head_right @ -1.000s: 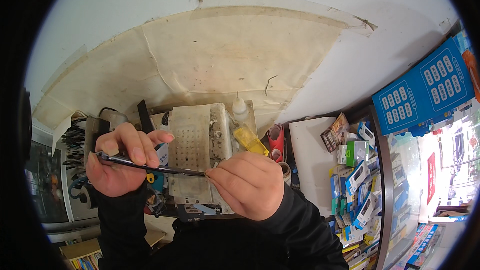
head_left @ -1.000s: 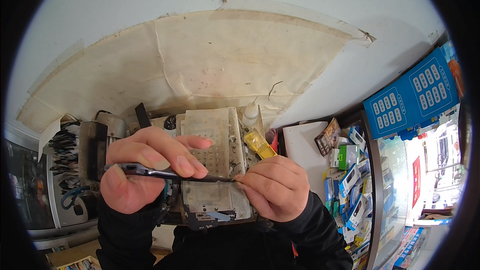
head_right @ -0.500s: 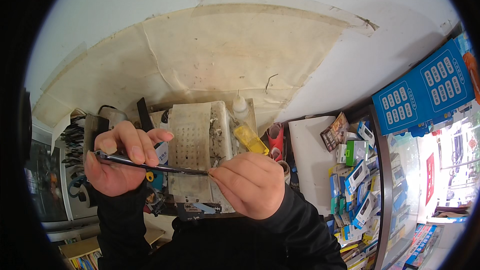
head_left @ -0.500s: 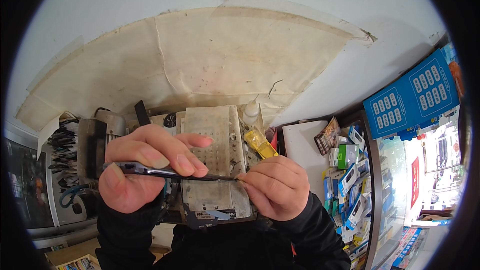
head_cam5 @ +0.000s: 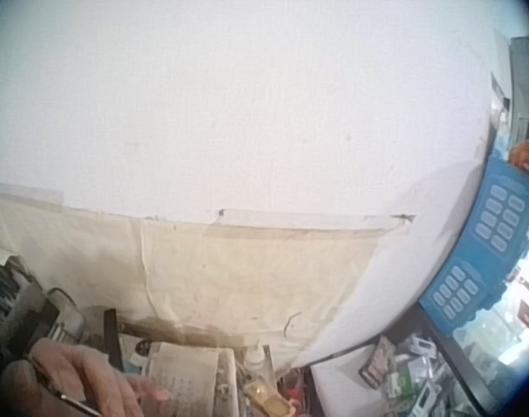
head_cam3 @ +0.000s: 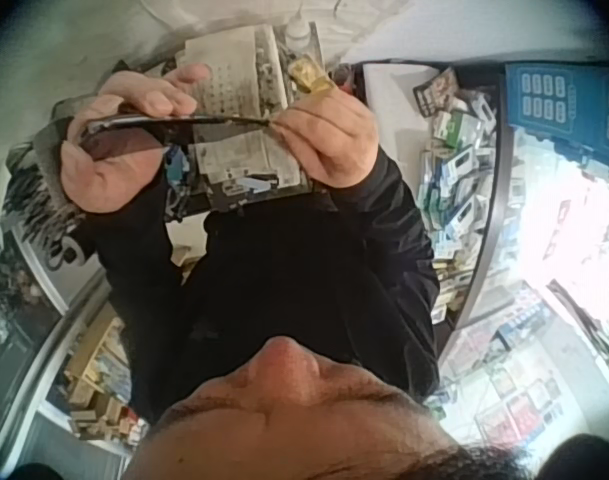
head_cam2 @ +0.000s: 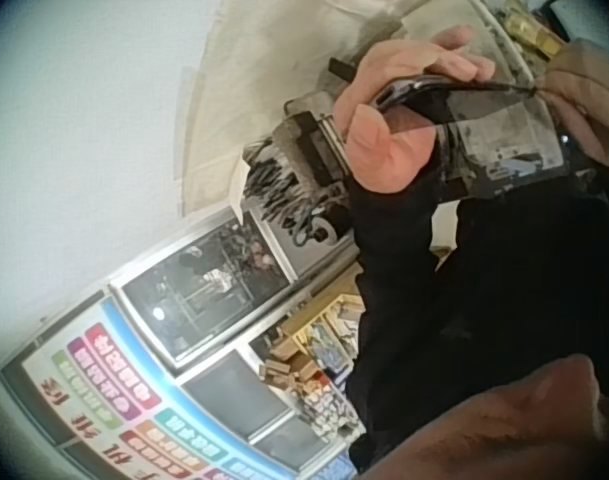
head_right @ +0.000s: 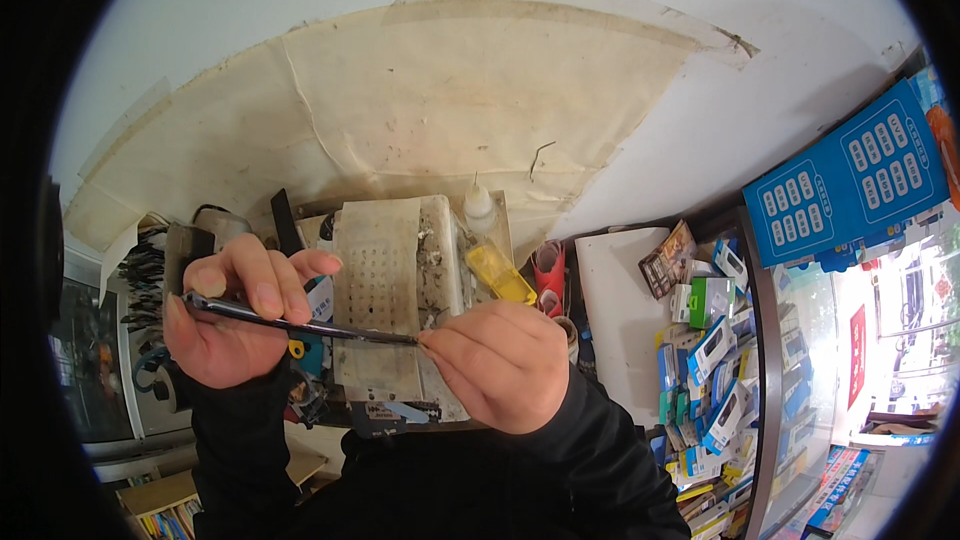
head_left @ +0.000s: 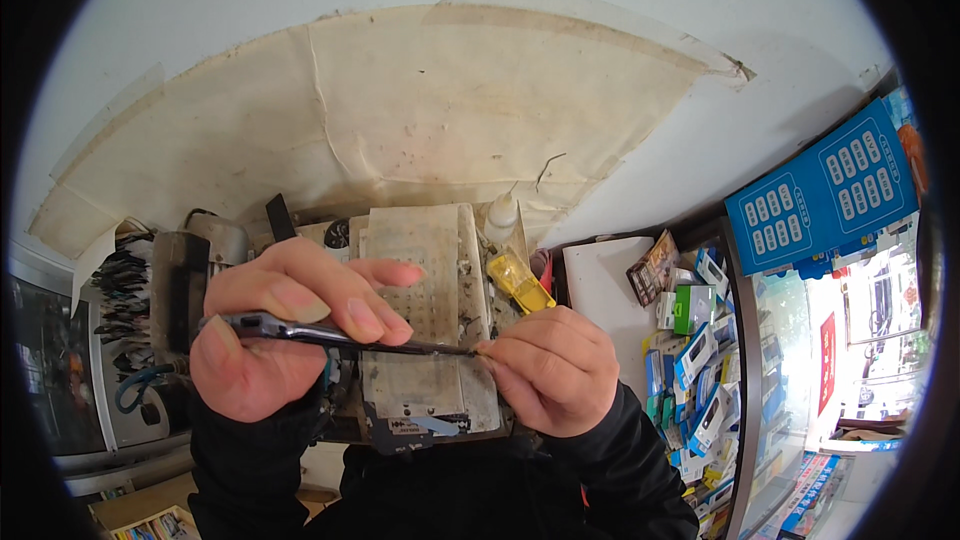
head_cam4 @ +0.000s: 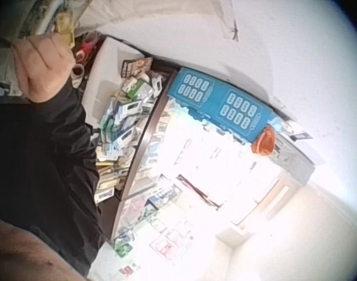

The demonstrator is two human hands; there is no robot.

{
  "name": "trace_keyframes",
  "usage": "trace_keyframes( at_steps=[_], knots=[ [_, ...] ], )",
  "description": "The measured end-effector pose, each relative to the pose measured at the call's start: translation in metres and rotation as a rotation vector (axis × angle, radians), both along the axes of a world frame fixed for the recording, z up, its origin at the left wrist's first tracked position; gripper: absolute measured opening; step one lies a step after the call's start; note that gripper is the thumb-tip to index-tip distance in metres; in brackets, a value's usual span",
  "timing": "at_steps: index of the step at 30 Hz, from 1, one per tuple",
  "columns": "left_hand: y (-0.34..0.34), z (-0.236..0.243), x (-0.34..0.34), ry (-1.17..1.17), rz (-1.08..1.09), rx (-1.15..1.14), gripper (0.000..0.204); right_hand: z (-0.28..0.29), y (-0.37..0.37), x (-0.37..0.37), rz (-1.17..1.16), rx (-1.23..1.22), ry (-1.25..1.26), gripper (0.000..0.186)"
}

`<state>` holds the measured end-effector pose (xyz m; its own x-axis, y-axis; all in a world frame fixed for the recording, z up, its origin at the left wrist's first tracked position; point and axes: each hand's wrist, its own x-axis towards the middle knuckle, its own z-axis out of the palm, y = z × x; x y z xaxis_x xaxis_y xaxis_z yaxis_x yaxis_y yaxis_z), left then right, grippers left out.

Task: The person works on a disassembled smartphone, using a small metal tool to pry and adjust internal components and connectors. They then apply a strip of white tape along the phone's edge and continue to manipulate the device with both hands.

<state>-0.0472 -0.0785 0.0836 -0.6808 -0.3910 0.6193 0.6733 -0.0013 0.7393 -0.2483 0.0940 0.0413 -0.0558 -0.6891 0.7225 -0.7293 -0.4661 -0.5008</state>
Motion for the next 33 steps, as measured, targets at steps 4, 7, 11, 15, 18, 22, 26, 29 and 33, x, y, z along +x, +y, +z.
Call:
trace_keyframes(
  at_steps=[4, 7, 11, 15, 18, 22, 26, 29, 33],
  knots=[
    [0.001, -0.002, -0.001, 0.016, 0.006, 0.013, 0.058, -0.002, 0.001, 0.001, -0.009, 0.005, -0.017, 0.030],
    [-0.001, -0.002, -0.001, 0.012, 0.004, 0.000, 0.059, -0.003, 0.002, 0.002, -0.016, 0.013, -0.030, 0.031],
    [-0.002, -0.002, 0.000, 0.021, -0.010, -0.005, 0.060, -0.005, 0.002, 0.003, -0.026, 0.003, -0.035, 0.031],
    [-0.001, -0.004, 0.001, 0.020, 0.019, -0.009, 0.061, -0.008, 0.002, 0.005, -0.045, -0.016, -0.050, 0.032],
    [0.000, -0.005, 0.001, 0.032, 0.020, 0.004, 0.062, -0.011, 0.003, 0.007, -0.055, -0.010, -0.075, 0.031],
    [-0.001, -0.005, 0.000, 0.038, 0.012, 0.026, 0.063, -0.014, 0.004, 0.012, -0.093, 0.001, -0.124, 0.029],
    [-0.003, -0.006, 0.001, 0.041, -0.012, 0.059, 0.064, -0.016, 0.005, 0.017, -0.118, 0.035, -0.194, 0.028],
    [-0.005, -0.008, 0.002, 0.058, -0.041, 0.108, 0.063, -0.013, 0.005, 0.018, -0.112, 0.077, -0.247, 0.027],
    [-0.006, -0.005, 0.001, 0.051, -0.058, 0.086, 0.064, -0.007, 0.011, 0.022, -0.137, 0.202, -0.379, 0.028]
  ],
)
